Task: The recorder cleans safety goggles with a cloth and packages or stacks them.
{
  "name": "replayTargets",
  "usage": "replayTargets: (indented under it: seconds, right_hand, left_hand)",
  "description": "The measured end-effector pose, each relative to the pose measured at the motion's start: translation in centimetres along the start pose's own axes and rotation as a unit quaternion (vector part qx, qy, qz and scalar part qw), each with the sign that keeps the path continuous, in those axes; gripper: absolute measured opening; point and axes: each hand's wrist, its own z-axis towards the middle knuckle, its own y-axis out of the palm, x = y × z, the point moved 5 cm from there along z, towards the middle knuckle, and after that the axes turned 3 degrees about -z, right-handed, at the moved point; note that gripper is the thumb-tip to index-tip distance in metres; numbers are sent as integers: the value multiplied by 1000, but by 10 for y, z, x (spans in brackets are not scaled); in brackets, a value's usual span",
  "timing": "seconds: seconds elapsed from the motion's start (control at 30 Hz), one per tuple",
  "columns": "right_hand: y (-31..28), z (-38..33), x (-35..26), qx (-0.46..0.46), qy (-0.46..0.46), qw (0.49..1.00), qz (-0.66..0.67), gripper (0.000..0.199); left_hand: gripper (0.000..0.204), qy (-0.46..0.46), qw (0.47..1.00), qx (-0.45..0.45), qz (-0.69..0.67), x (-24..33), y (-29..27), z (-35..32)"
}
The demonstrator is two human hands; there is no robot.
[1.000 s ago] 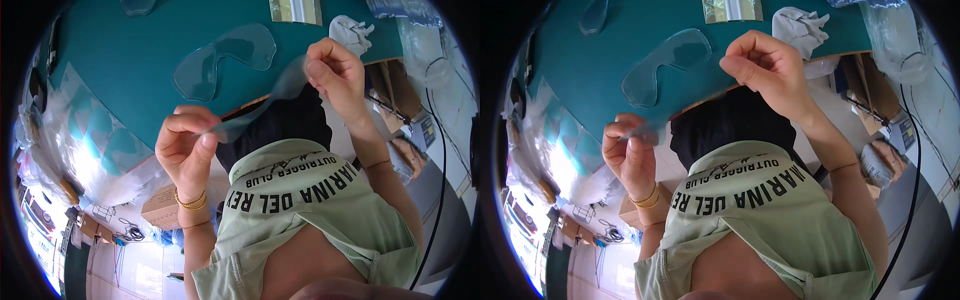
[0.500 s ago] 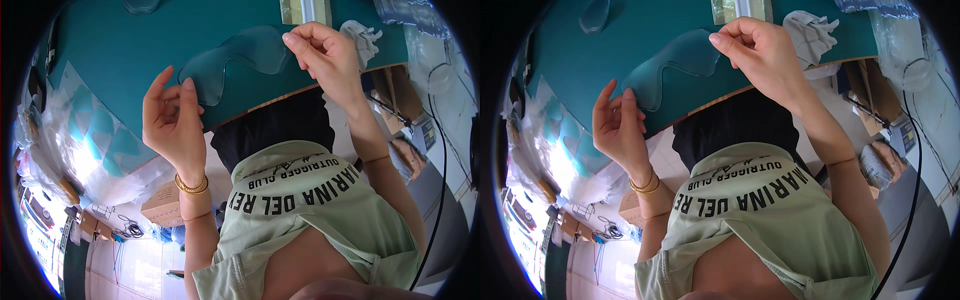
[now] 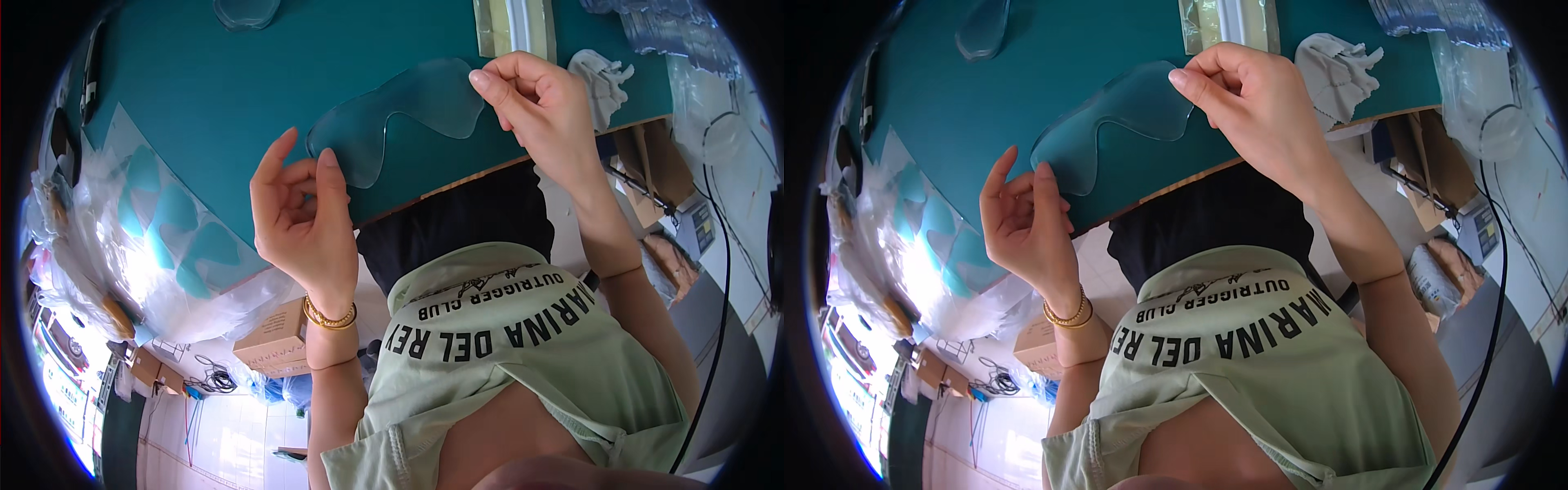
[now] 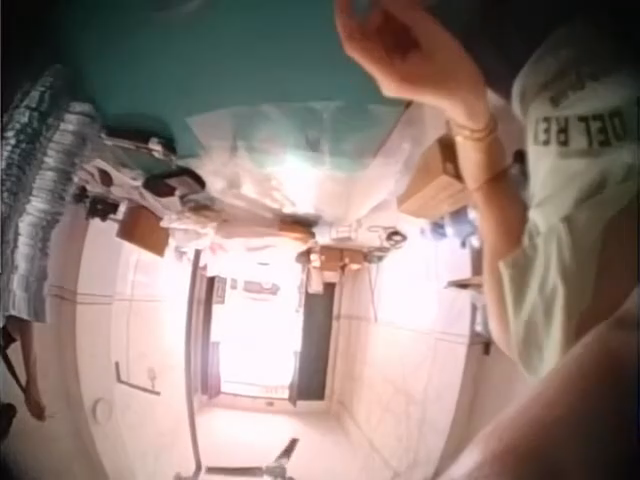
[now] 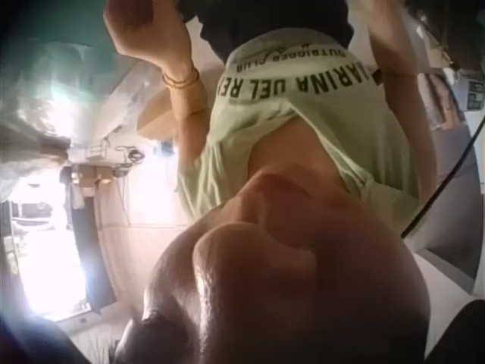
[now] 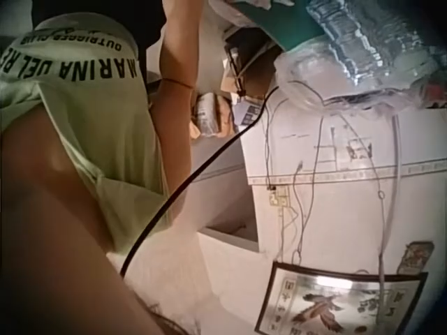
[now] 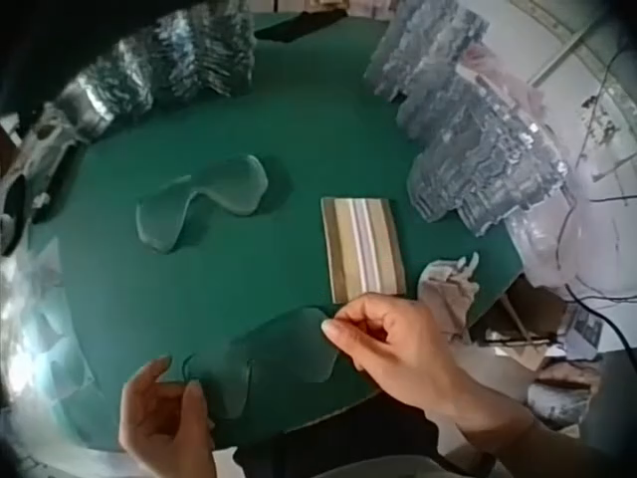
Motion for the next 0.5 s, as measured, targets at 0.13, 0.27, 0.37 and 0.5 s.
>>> replayTargets:
  seconds: [0.13, 0.27, 0.37, 0.5]
  right_hand:
    - [0, 0, 1, 1, -6, 1000, 4, 23]
    - [1, 0, 3, -2, 2, 1000, 4, 22]
    - [0, 0, 1, -6, 7, 1000, 2, 22]
    - [0, 0, 3, -10, 3, 1000, 3, 21]
  left_hand:
    - [33, 6, 1000, -2, -4, -1, 0, -1]
    - [33, 3, 1000, -1, 0, -2, 0, -1]
    - [34, 4, 1000, -1, 6, -1, -1, -1]
    - [35, -1, 1000, 2, -2, -1, 0, -2]
